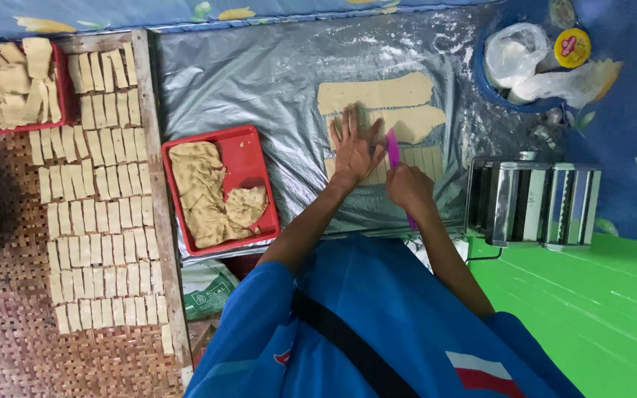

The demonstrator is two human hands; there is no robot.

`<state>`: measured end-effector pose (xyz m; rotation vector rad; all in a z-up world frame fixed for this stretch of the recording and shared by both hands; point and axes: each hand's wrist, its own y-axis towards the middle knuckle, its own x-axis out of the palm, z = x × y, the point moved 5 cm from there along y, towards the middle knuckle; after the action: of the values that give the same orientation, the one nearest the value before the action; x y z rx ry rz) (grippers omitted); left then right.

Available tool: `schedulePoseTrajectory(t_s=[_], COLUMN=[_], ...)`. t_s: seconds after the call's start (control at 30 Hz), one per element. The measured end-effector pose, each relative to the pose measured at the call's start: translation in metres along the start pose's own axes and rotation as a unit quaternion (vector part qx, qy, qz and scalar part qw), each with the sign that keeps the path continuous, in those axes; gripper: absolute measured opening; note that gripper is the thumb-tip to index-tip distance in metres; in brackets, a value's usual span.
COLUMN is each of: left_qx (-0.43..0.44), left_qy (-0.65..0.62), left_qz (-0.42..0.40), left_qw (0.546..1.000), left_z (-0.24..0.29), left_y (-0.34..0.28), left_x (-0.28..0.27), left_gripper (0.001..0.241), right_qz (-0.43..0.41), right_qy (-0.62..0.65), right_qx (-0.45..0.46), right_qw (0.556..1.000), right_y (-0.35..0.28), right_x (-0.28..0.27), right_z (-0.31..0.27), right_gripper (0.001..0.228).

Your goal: The recorder is cutting thin strips of dough using a plastic scraper and arranging them on a tray.

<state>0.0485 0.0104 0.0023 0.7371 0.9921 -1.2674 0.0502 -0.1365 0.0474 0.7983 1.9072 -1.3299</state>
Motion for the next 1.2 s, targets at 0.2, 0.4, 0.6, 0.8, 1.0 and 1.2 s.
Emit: schedulePoseTrajectory(t_s=[0.2,0.4,0.6,0.8,1.0,1.2], left_qx=[-0.001,0.014,-0.004,0.001,0.013,0.023], left_qy=[-0.002,0.004,0.009,0.0,0.022,0.03], left_qz=[0.0,0.009,-0.013,0.007,-0.029,-0.031], left_qw=[1.0,1.0,1.0,1.0,0.999,0.999], left_z=[-0.002,-0.005,-0.002,-0.003,0.009,0.016], left_y=[-0.001,-0.002,0.004,0.007,0.009,0.016], left_x=[0.003,0.006,0.007,0.016,0.012,0.017], left_gripper=[0.055,0.059,0.059,0.057,0.058,0.06], right_qz=[0.007,0.051,0.07,0.144,0.157,0.179], right_qy=[0.024,-0.003,0.012,0.062,0.021,0.048], right_qx=[-0.002,-0.003,-0.012,-0.016,-0.003,-0.051], right_qw=[1.0,0.999,0.997,0.988,0.987,0.981], right_y=[-0.02,0.029,0.032,0.044,0.053,0.05], right_x=[0.0,0.015,-0.01,-0.004,0.007,0.001], right_z=[-0.007,0.009,-0.025,-0.001,0.027,0.026], right_gripper=[0.056,0.056,0.05,0.042,0.046,0.041])
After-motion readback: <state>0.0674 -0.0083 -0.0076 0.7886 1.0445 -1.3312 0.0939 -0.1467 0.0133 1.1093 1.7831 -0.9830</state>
